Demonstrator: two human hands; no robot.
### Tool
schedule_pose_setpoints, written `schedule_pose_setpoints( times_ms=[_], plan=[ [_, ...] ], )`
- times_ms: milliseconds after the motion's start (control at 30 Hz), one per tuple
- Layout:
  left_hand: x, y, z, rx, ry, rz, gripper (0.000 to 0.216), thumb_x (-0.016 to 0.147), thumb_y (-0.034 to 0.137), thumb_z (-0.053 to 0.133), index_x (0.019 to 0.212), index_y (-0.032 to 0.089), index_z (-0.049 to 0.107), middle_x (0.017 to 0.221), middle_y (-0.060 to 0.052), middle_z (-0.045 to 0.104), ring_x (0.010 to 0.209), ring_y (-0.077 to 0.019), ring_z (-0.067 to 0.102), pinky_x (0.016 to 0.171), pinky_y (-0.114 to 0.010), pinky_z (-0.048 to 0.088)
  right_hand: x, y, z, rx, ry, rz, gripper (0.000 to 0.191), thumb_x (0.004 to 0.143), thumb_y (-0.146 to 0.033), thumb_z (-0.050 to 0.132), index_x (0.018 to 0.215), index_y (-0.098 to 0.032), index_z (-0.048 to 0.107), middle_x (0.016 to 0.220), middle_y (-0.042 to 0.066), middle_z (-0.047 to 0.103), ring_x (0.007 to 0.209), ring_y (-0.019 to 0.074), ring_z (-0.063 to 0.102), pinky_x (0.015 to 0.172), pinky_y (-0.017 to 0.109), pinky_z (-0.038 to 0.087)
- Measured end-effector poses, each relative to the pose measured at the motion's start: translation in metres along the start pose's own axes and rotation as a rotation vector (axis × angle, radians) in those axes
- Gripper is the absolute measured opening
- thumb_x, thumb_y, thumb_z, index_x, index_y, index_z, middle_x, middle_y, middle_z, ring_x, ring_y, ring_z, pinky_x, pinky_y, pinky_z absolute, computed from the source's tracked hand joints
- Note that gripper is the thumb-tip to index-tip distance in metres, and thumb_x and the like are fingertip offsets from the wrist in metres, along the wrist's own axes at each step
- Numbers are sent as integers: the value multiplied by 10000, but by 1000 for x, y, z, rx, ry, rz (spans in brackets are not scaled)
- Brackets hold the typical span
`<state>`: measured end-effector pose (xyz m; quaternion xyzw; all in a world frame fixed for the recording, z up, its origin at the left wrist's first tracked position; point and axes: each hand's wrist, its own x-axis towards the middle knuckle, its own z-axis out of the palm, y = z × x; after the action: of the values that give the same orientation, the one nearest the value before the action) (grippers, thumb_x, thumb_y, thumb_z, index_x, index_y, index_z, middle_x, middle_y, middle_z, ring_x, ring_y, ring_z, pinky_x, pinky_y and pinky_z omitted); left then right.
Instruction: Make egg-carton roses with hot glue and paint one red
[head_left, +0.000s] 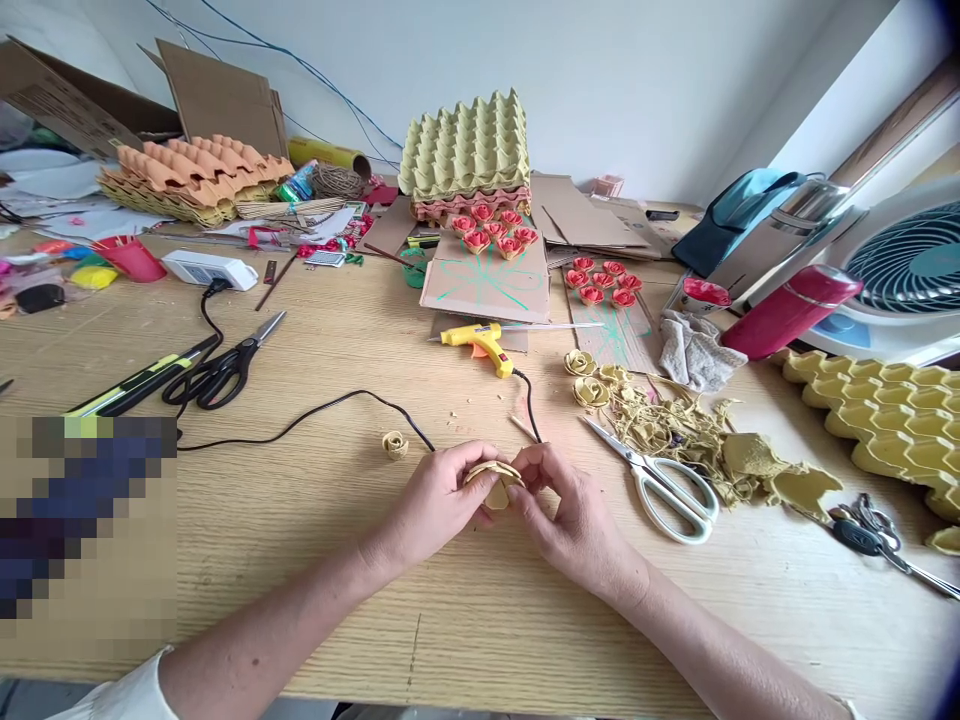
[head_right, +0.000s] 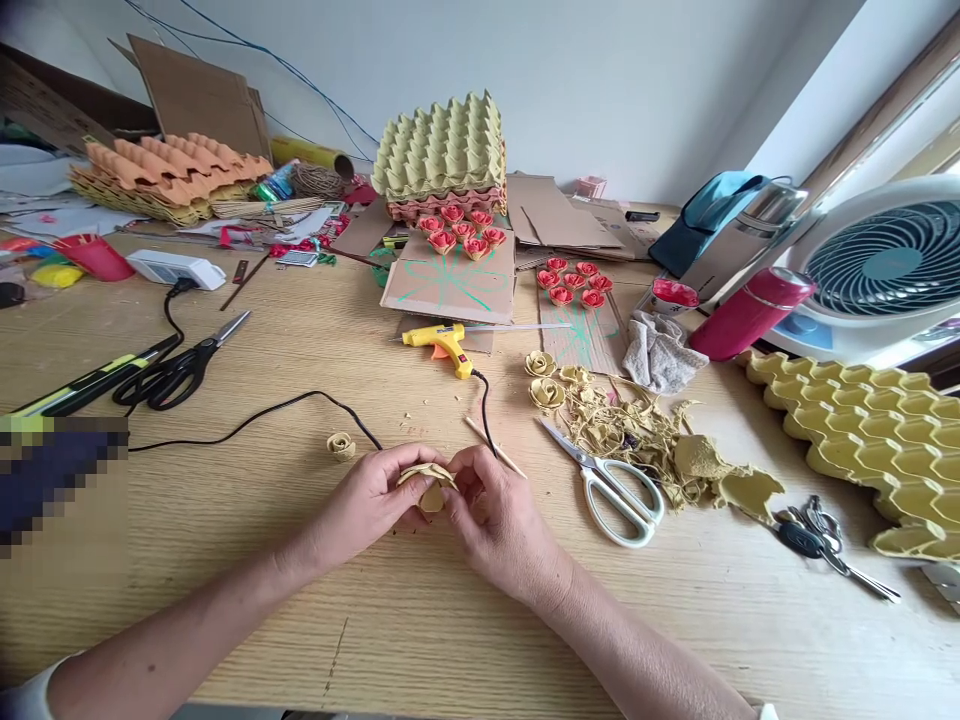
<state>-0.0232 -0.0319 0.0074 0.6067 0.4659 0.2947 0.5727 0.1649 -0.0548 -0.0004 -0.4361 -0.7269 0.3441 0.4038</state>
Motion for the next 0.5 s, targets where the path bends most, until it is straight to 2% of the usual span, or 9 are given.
schedule_pose_setpoints(
  times_ms=[67, 167, 300, 400, 500],
  plan=[
    [1, -1, -1, -55, 5, 11, 209, 922, 344, 594, 980, 177, 705, 964, -40, 709, 735, -172, 689, 568, -253, 626, -1, 1, 1, 16, -14, -2, 50, 981, -218, 597, 985, -234, 550, 784, -2, 653, 657, 145, 610, 596, 245, 517],
    [3, -1, -4, -57, 17, -9, 191, 895, 318, 602, 939, 170, 715, 880, -31, 701, 652, -158, 687, 515, -234, 596, -4, 2, 0, 0, -25, -28, 87, 1010, -303, 604, 1028, -225, 570, 812, 17, 677, 701, 161, 637, 648, 268, 545],
    [7, 0, -10, -14, 50, -38, 149, 848, 261, 583, 913, 172, 683, 744, 10, 656, 518, -124, 638, 422, -201, 530, 5, 6, -16, -137, 57, -47, 110, 1017, -310, 585, 1066, -212, 581, 813, 18, 680, 713, 165, 654, 677, 276, 559],
    [10, 4, -19, 12, 114, -31, 115, 812, 218, 564, 880, 181, 649, 664, 49, 592, 465, -97, 570, 389, -177, 498, 36, 8, -32, -331, 62, -8, 127, 1002, -281, 593, 1100, -200, 600, 835, 20, 696, 732, 167, 679, 724, 285, 570],
    [12, 6, -27, 14, 137, -16, 88, 793, 183, 560, 844, 189, 632, 643, 64, 571, 455, -76, 541, 414, -162, 511, 86, 13, -34, -521, 37, 118, 179, 987, -239, 603, 1154, -178, 621, 990, 74, 731, 882, 198, 720, 806, 314, 572]
  ],
)
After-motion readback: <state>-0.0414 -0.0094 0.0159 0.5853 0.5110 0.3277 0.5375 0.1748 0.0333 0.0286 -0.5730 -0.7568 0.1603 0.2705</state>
